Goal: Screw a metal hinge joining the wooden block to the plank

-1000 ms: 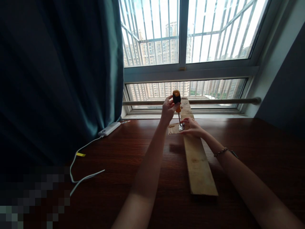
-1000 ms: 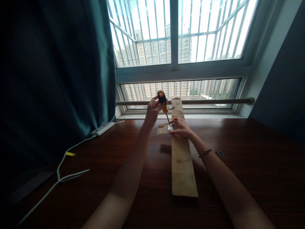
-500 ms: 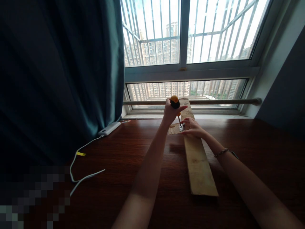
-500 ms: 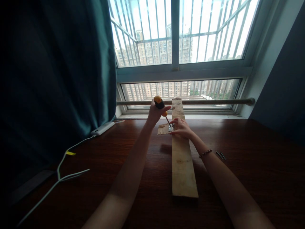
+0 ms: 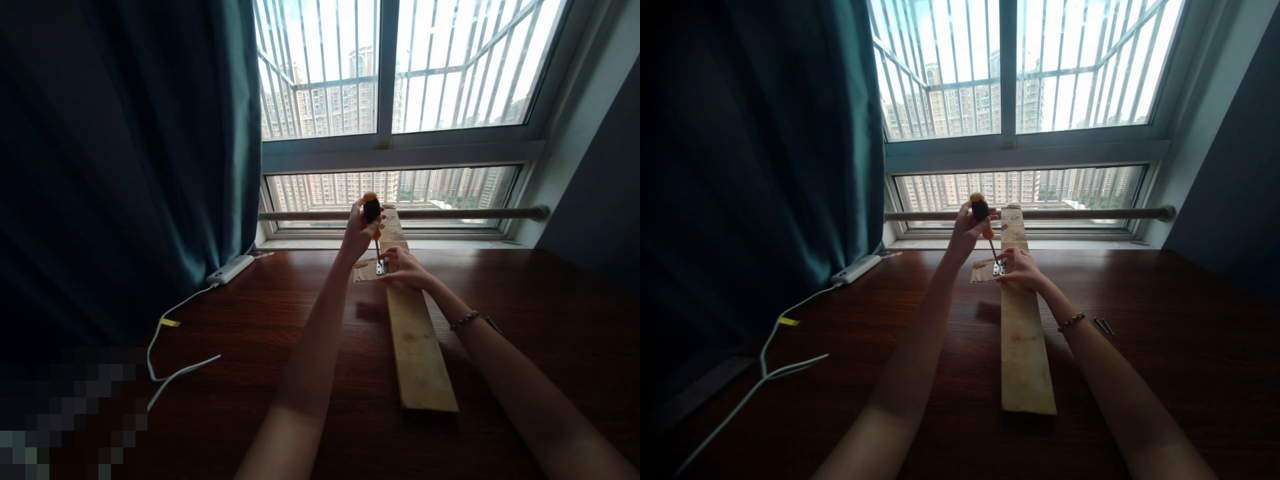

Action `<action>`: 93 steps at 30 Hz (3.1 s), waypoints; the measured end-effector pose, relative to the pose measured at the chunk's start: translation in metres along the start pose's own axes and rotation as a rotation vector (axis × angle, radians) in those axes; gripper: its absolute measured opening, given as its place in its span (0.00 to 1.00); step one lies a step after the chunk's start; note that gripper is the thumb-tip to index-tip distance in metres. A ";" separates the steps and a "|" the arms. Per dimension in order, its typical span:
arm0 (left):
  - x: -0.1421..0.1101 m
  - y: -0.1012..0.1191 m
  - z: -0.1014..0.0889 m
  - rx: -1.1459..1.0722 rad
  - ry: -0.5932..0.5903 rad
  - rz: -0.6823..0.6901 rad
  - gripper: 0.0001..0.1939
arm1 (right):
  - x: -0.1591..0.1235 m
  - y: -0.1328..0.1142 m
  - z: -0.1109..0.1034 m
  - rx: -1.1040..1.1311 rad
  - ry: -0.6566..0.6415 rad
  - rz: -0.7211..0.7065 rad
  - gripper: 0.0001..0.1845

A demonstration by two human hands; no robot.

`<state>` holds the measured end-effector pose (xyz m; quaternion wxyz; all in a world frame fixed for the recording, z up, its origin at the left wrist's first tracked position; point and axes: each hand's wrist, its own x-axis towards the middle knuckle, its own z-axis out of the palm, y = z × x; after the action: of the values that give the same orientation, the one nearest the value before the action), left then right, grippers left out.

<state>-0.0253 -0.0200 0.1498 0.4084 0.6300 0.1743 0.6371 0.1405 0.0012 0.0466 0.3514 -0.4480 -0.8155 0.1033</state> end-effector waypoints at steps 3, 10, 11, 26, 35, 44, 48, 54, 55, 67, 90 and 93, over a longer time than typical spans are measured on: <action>-0.001 0.001 0.002 -0.003 0.026 -0.025 0.14 | 0.000 0.000 0.000 -0.005 0.001 -0.006 0.33; -0.005 0.007 -0.001 0.148 0.107 -0.022 0.30 | 0.000 0.001 0.001 0.003 -0.003 -0.007 0.35; -0.005 0.006 -0.001 0.146 0.133 -0.019 0.30 | 0.000 0.000 0.001 0.007 -0.006 -0.008 0.35; 0.000 0.004 -0.006 0.092 0.142 -0.022 0.24 | 0.000 0.000 0.000 0.024 -0.003 -0.003 0.35; 0.002 -0.003 -0.003 -0.086 0.122 -0.073 0.10 | 0.000 0.000 0.000 0.004 -0.001 -0.022 0.35; -0.003 0.001 -0.004 0.129 0.159 -0.018 0.25 | 0.000 0.001 0.001 0.010 -0.004 0.001 0.36; 0.000 -0.001 -0.008 0.169 0.124 -0.023 0.23 | -0.001 0.000 0.000 0.008 -0.005 0.006 0.35; 0.003 -0.004 -0.013 0.257 0.127 0.025 0.22 | 0.000 0.000 0.000 0.026 -0.002 0.012 0.35; 0.003 -0.004 -0.013 0.245 0.126 0.018 0.23 | 0.000 0.000 0.000 0.029 -0.001 0.013 0.35; 0.000 -0.005 -0.002 -0.061 -0.018 -0.046 0.10 | 0.001 0.004 0.002 -0.006 -0.001 -0.002 0.35; 0.002 -0.001 -0.012 0.259 0.025 0.044 0.22 | 0.000 0.000 0.000 0.007 -0.003 0.015 0.36; 0.002 -0.002 -0.011 0.210 0.027 0.022 0.23 | 0.000 0.000 0.000 0.007 -0.008 0.014 0.36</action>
<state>-0.0351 -0.0138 0.1482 0.3307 0.6624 0.2390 0.6283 0.1405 0.0010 0.0465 0.3491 -0.4521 -0.8134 0.1105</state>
